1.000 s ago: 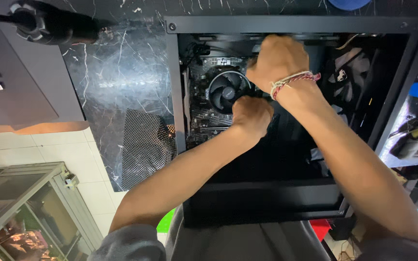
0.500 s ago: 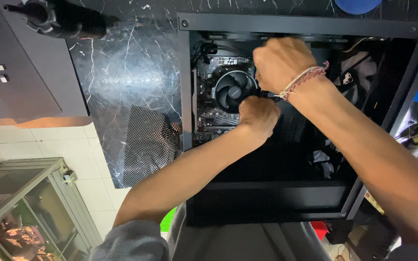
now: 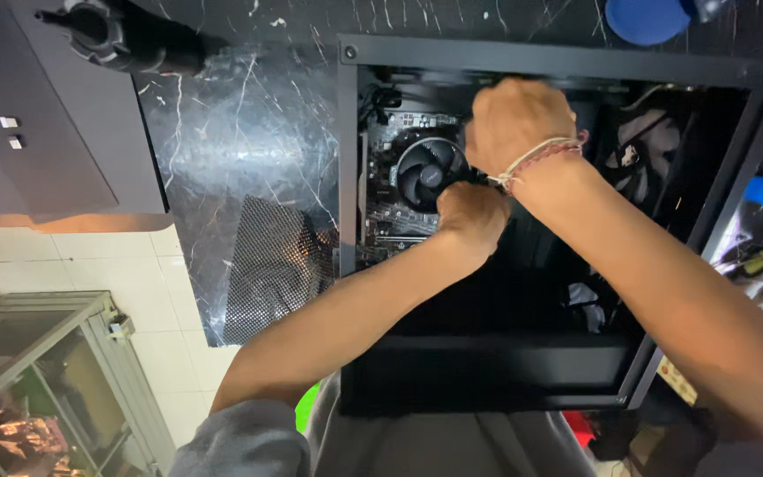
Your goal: The person works inside an open computer case, using a red-handled screwdriver to tighten screws on the motherboard and a small syringe-like tool to apply a substance to the CPU cooler area. The person handles the motherboard, CPU cooler, and various tools while assembling or maintaining the computer.
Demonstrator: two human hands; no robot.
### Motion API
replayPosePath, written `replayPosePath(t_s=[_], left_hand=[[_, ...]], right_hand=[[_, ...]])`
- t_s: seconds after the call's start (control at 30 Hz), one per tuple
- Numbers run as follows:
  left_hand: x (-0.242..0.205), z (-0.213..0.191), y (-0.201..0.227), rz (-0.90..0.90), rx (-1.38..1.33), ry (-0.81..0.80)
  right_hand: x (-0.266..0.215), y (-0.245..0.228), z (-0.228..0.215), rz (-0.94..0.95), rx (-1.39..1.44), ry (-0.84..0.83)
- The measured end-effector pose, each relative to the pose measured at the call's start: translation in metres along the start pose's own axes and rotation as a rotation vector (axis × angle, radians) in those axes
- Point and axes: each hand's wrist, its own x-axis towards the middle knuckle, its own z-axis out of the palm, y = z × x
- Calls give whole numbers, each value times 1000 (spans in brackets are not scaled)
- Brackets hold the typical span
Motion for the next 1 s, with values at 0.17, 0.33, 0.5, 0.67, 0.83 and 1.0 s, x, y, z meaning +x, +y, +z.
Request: replayPosePath(t_s=[0.17,0.33,0.5,0.67,0.83,1.0], left_hand=[[12,5,1,-38,-28,-25],[17,7,4,-60,-62,37],[16,8,4,-23,8,13],[40,25,6,-75,-46,75],[31,20,5,-58,-37,69],[37,17,6,-60,-71,37]], right_hand=[[0,10,2,7,112,35],[6,15,20,-56,124,214],[7,17,19,-64,132,175],[9,9,19,-68,81,145],[8,1,9,-38,93,102],[5,-7,-9,54,181,119]])
